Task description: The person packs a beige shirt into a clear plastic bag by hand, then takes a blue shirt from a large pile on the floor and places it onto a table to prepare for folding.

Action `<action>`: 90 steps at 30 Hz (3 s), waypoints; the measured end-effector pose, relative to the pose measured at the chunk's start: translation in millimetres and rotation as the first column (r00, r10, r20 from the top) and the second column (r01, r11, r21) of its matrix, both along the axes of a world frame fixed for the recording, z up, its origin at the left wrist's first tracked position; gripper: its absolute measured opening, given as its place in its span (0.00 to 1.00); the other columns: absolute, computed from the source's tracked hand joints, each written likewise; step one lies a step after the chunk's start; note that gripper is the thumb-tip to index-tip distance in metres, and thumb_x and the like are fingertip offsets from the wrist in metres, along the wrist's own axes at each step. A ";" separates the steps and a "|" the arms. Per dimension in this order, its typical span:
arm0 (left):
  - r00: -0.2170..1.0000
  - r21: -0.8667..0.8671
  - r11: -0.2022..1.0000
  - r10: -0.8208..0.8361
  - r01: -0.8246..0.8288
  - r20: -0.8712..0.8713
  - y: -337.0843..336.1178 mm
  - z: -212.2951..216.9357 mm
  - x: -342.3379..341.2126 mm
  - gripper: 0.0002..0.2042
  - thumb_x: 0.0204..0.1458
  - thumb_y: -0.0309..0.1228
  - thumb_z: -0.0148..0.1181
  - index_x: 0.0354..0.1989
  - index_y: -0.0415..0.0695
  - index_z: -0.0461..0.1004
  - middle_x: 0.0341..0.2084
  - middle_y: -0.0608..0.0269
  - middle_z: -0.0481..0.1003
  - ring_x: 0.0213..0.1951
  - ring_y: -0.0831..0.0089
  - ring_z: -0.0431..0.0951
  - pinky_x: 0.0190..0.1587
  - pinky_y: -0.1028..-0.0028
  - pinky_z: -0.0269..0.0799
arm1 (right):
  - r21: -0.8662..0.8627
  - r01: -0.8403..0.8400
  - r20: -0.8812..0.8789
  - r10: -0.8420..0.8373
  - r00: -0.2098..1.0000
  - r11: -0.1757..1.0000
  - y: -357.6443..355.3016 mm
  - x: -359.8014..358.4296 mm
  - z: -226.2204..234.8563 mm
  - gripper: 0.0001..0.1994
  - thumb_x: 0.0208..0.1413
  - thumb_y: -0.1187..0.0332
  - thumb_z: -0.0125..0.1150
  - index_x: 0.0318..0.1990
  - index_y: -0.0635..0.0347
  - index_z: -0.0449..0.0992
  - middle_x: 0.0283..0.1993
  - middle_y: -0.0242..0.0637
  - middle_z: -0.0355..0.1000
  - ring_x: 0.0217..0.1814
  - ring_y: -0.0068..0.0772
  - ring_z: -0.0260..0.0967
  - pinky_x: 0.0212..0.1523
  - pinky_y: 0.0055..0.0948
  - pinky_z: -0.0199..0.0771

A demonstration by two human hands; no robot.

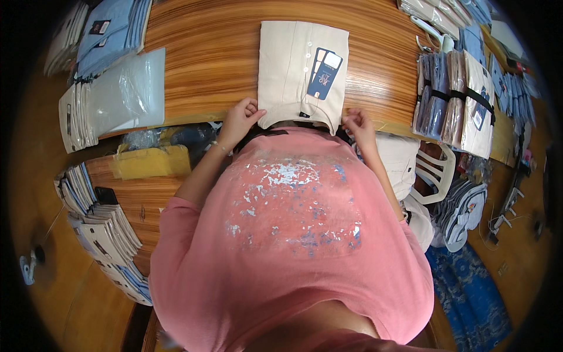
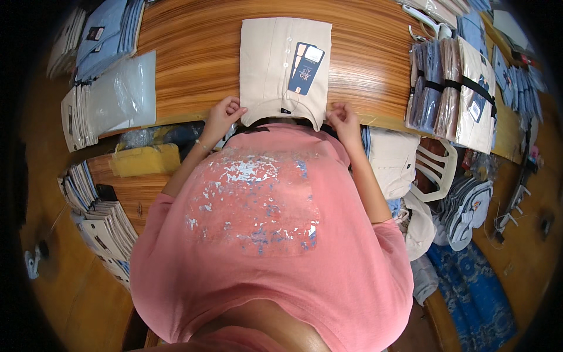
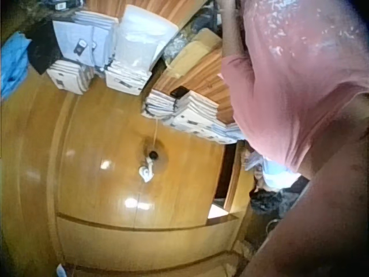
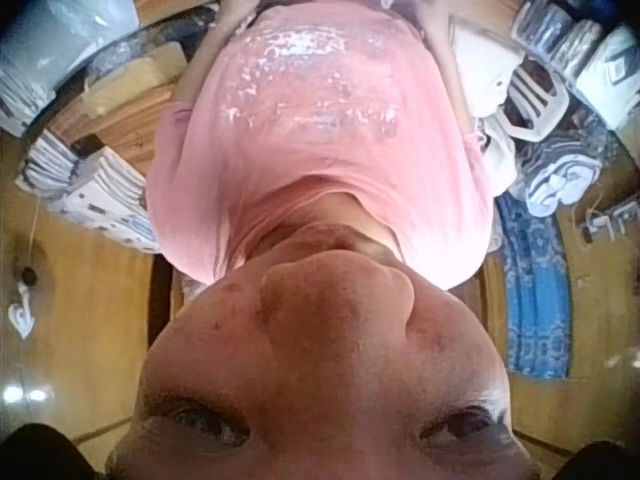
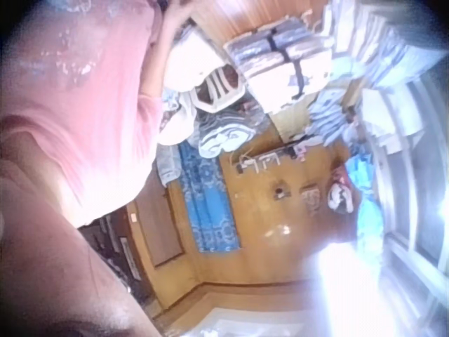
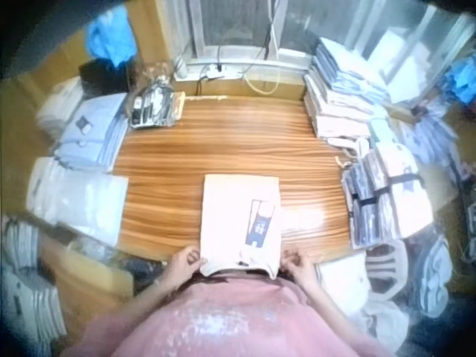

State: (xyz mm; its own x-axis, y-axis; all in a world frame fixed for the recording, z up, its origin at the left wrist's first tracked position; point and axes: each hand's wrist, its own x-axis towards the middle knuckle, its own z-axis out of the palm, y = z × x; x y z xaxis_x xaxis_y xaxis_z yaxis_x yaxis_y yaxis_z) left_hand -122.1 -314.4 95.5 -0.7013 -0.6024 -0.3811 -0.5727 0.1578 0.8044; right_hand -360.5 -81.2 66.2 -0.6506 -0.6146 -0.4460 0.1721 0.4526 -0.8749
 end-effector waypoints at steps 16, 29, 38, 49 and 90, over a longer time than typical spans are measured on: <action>0.938 -0.301 0.889 0.341 -0.345 -0.067 -85.1 41.9 60.3 0.16 0.50 0.36 0.54 0.44 0.40 0.67 0.30 0.57 0.75 0.31 0.69 0.74 0.36 0.73 0.69 | 0.174 -0.248 -0.204 0.282 0.937 0.953 -27.1 -50.6 56.9 0.19 0.51 0.70 0.56 0.49 0.61 0.60 0.31 0.37 0.70 0.27 0.22 0.66 0.25 0.19 0.65; 0.506 -0.344 0.373 0.675 -0.862 -0.537 -217.6 30.4 178.3 0.04 0.51 0.24 0.51 0.31 0.36 0.68 0.26 0.59 0.76 0.31 0.77 0.75 0.35 0.80 0.69 | -0.322 -0.864 -0.392 0.776 0.494 0.387 -379.5 190.8 47.2 0.11 0.52 0.68 0.55 0.37 0.67 0.74 0.35 0.41 0.74 0.36 0.27 0.71 0.39 0.25 0.69; 0.829 -0.757 0.424 0.489 -0.498 -0.271 -204.3 38.6 187.3 0.29 0.42 0.33 0.60 0.53 0.38 0.56 0.51 0.48 0.62 0.53 0.55 0.61 0.54 0.63 0.54 | -0.571 -0.623 0.181 0.822 0.540 0.535 -477.7 302.9 27.4 0.13 0.50 0.74 0.46 0.43 0.65 0.71 0.41 0.35 0.71 0.42 0.29 0.66 0.43 0.29 0.67; 0.812 -0.659 0.561 0.568 -0.501 -0.134 -216.1 11.4 190.9 0.24 0.52 0.36 0.48 0.58 0.48 0.54 0.58 0.51 0.54 0.61 0.50 0.47 0.58 0.47 0.39 | 0.027 -0.925 -0.923 0.364 0.123 0.380 -492.6 286.0 21.4 0.04 0.40 0.72 0.59 0.27 0.58 0.77 0.32 0.33 0.70 0.35 0.39 0.64 0.35 0.32 0.67; 0.584 0.238 0.941 0.336 -0.240 -0.739 -230.9 138.0 -131.9 0.09 0.50 0.33 0.57 0.37 0.43 0.71 0.29 0.69 0.72 0.25 0.84 0.66 0.25 0.82 0.65 | -0.562 -0.277 -0.571 -0.123 0.812 0.779 -284.0 -19.9 215.0 0.07 0.50 0.72 0.53 0.33 0.66 0.73 0.31 0.35 0.71 0.31 0.22 0.67 0.32 0.20 0.66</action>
State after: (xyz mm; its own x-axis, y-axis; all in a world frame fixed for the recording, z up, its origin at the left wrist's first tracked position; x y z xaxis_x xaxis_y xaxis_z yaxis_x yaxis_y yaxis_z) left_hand -254.0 -545.3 233.5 -0.5601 -0.8174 0.1348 0.2517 -0.0129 0.9677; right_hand -380.4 -365.2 281.2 -0.5869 -0.6732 0.4499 -0.4351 -0.2064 -0.8764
